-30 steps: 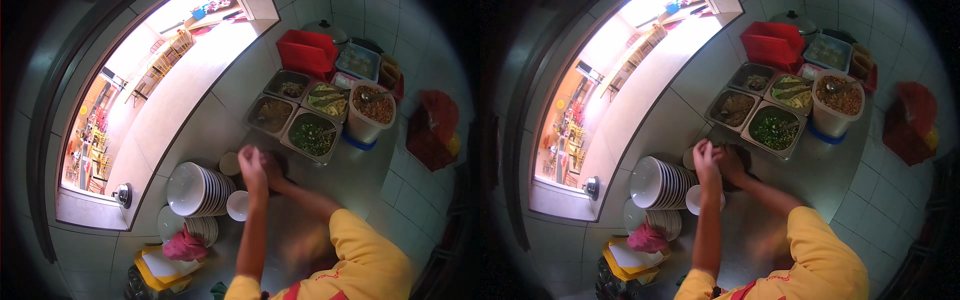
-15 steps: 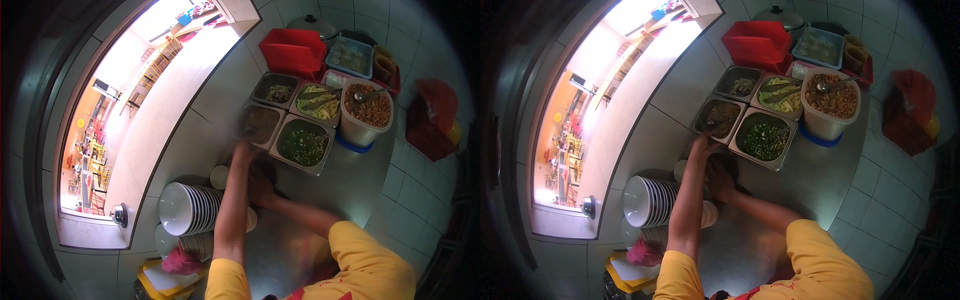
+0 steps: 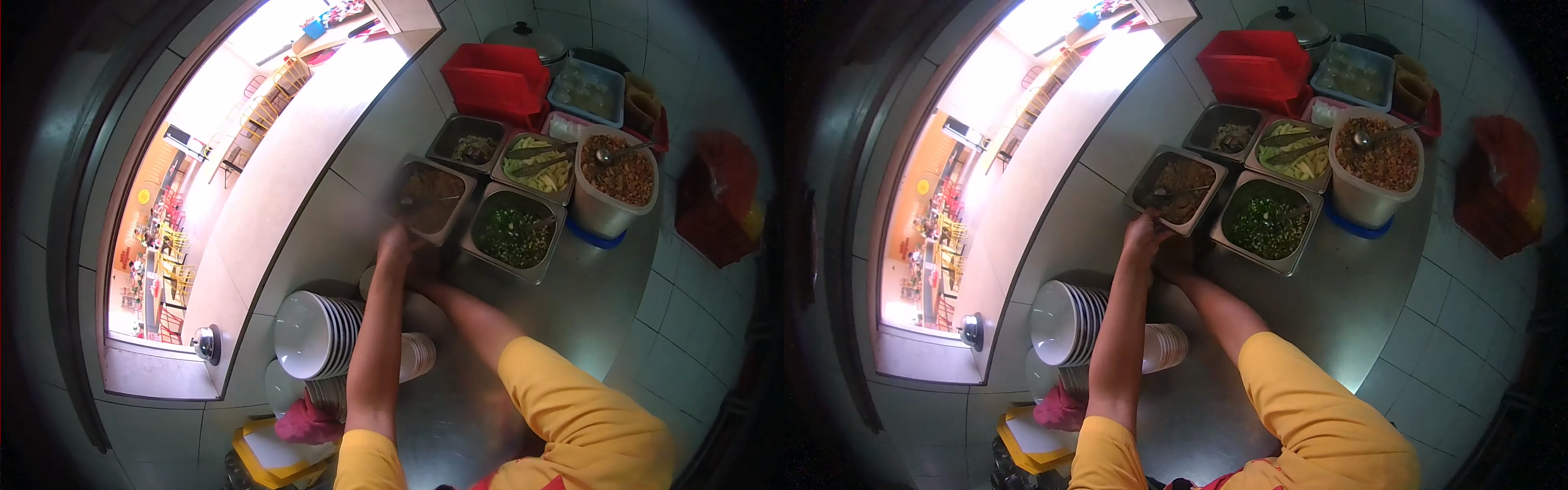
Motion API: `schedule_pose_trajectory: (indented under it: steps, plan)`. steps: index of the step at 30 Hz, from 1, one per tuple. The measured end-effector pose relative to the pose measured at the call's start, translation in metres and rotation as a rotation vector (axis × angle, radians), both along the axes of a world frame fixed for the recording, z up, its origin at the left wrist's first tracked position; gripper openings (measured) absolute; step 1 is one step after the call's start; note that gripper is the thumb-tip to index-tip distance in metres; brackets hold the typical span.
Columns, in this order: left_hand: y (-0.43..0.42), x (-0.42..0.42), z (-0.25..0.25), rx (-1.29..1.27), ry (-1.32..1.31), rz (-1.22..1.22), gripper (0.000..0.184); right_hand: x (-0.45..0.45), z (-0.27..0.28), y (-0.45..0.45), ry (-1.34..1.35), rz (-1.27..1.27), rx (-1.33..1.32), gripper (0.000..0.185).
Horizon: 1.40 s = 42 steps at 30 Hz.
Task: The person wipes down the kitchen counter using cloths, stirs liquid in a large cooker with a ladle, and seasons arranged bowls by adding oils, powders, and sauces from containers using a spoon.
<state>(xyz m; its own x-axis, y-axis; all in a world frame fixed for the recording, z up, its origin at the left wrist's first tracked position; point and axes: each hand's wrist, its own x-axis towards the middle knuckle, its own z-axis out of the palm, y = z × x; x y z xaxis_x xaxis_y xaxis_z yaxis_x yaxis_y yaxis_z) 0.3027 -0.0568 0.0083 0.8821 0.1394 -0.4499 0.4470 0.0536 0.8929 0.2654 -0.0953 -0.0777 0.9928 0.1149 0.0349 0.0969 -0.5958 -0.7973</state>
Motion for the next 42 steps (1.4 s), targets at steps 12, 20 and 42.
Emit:
schedule_pose_trajectory:
  steps: [12, 20, 42]
  plan:
    - [0.003, 0.003, -0.017, -0.131, -0.022, -0.070, 0.031, -0.026, 0.007, 0.002, 0.197, -0.365, -0.416, 0.067]
    - [-0.020, 0.002, -0.017, -0.194, -0.045, -0.080, 0.037, -0.099, 0.023, -0.019, 0.102, -0.477, -0.414, 0.080]
    - [-0.030, -0.026, -0.014, 0.136, -0.250, -0.008, 0.053, -0.142, 0.007, -0.035, -0.395, -0.153, -0.350, 0.054]
